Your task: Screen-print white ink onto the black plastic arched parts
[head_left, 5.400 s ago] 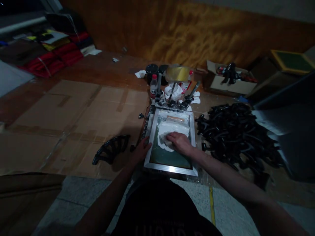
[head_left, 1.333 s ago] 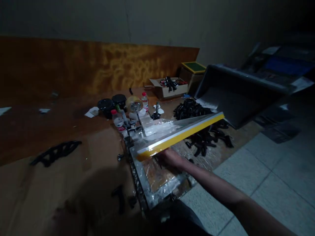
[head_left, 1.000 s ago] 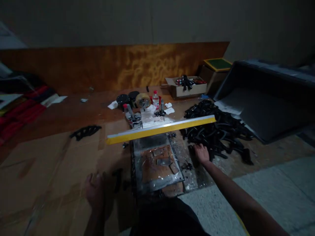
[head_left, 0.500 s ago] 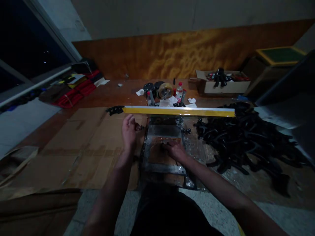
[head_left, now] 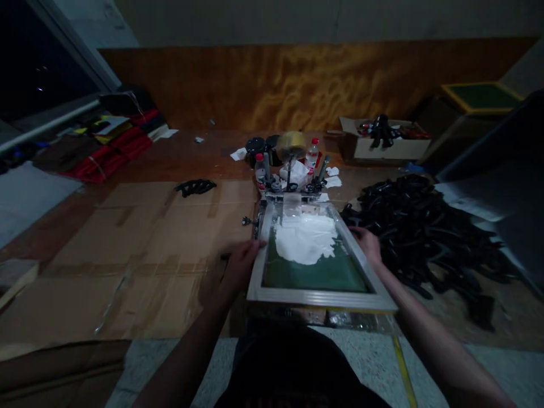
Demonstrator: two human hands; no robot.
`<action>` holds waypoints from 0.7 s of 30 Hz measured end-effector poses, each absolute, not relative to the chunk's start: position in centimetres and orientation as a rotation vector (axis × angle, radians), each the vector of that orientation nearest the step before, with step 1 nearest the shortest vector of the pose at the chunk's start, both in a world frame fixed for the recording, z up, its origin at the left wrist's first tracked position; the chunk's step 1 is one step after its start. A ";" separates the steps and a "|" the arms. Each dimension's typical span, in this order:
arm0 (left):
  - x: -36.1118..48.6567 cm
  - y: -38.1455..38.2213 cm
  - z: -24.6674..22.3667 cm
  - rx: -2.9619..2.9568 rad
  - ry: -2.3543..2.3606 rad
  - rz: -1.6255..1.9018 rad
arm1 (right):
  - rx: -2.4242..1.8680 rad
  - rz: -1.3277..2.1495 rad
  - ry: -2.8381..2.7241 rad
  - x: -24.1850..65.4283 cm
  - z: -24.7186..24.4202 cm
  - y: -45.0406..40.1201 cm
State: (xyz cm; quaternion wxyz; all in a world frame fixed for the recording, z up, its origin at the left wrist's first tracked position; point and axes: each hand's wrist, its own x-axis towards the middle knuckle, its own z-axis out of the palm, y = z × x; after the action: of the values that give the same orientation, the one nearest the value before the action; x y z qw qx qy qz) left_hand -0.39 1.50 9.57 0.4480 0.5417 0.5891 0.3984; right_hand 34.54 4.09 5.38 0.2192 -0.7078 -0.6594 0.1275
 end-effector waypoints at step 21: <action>0.1 -0.5 -1.2 1.323 1.548 0.676 | -1.211 0.525 -2.847 25.5 7.8 3.4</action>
State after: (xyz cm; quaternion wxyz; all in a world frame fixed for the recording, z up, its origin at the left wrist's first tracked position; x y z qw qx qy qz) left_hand 0.06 -0.53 -1.16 0.4776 0.5419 0.6338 0.2767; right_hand 25.46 3.42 7.77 0.0018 -0.3860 -0.9072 0.1673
